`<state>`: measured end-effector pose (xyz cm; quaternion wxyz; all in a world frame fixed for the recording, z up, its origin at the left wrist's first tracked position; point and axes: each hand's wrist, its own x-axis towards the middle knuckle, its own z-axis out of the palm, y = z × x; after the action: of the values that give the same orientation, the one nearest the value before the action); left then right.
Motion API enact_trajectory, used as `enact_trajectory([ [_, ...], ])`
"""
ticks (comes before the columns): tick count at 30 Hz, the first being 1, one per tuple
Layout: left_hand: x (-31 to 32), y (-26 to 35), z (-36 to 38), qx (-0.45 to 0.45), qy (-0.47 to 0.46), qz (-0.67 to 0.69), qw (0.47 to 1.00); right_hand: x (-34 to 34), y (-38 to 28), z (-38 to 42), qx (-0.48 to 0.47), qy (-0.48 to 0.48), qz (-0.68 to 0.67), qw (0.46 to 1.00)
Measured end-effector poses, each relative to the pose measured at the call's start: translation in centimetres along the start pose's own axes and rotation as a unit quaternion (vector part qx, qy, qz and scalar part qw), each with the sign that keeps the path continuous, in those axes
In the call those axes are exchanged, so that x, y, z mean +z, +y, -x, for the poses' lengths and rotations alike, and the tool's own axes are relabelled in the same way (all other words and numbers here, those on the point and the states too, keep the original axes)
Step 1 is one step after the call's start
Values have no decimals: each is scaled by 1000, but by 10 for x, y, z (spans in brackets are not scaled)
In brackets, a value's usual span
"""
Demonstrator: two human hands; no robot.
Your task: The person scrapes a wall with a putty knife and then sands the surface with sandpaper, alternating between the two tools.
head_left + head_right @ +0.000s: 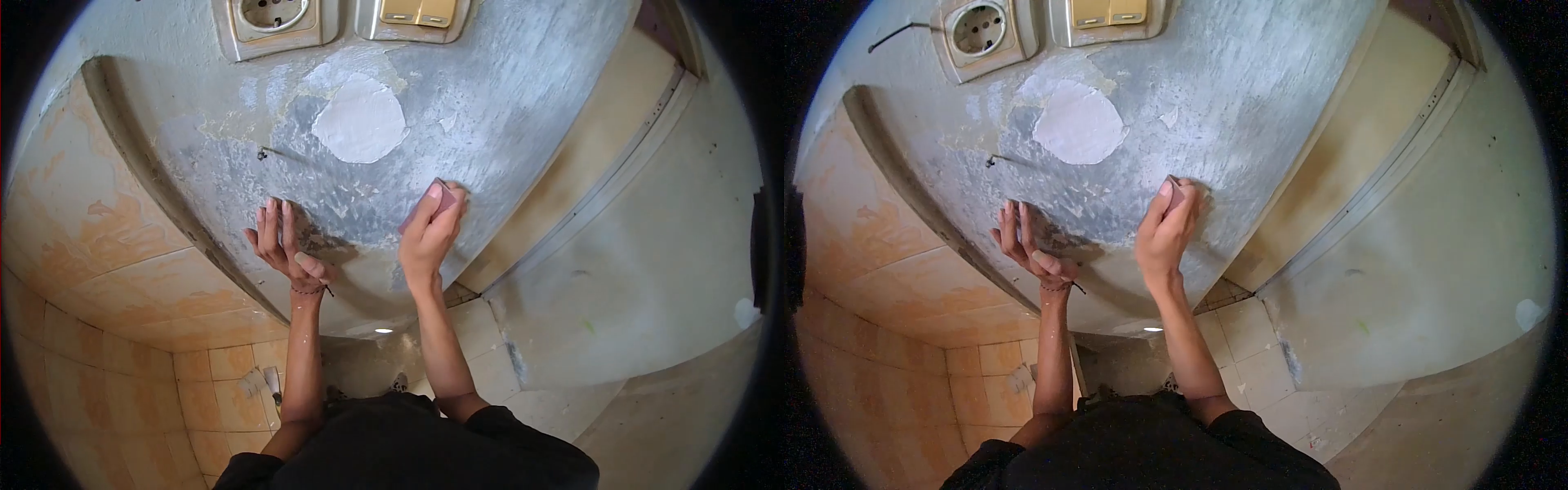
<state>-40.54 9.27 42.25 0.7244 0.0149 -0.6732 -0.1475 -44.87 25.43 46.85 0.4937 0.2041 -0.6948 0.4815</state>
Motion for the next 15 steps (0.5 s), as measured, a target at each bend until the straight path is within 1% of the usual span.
enact_trajectory([
  [2,-3,1,0,-5,-9,-16,1000,5,-6,7,-9,-40,8,999],
  [3,-4,1,0,-8,-20,-23,1000,8,-7,7,-96,-36,34,994],
  [4,-2,1,-1,-7,-19,-25,999,6,-6,6,-96,-36,32,994],
  [6,1,-1,0,14,4,-10,1000,1,-3,4,36,-5,-24,999],
  [7,0,-1,0,12,4,-17,1000,2,-11,4,77,3,-36,996],
  [8,-1,-1,0,9,-2,-21,1000,4,-11,6,79,-3,-40,996],
  [10,-2,-1,1,6,-10,-25,1000,7,-11,10,-64,-57,41,995],
  [11,0,-2,2,10,-1,-23,1000,7,-11,10,-64,-57,40,996],
  [14,3,-3,1,12,11,-22,1000,8,-14,11,44,-21,-12,999],
  [15,2,-3,2,13,12,-19,1000,10,-14,12,-4,-31,3,999],
])
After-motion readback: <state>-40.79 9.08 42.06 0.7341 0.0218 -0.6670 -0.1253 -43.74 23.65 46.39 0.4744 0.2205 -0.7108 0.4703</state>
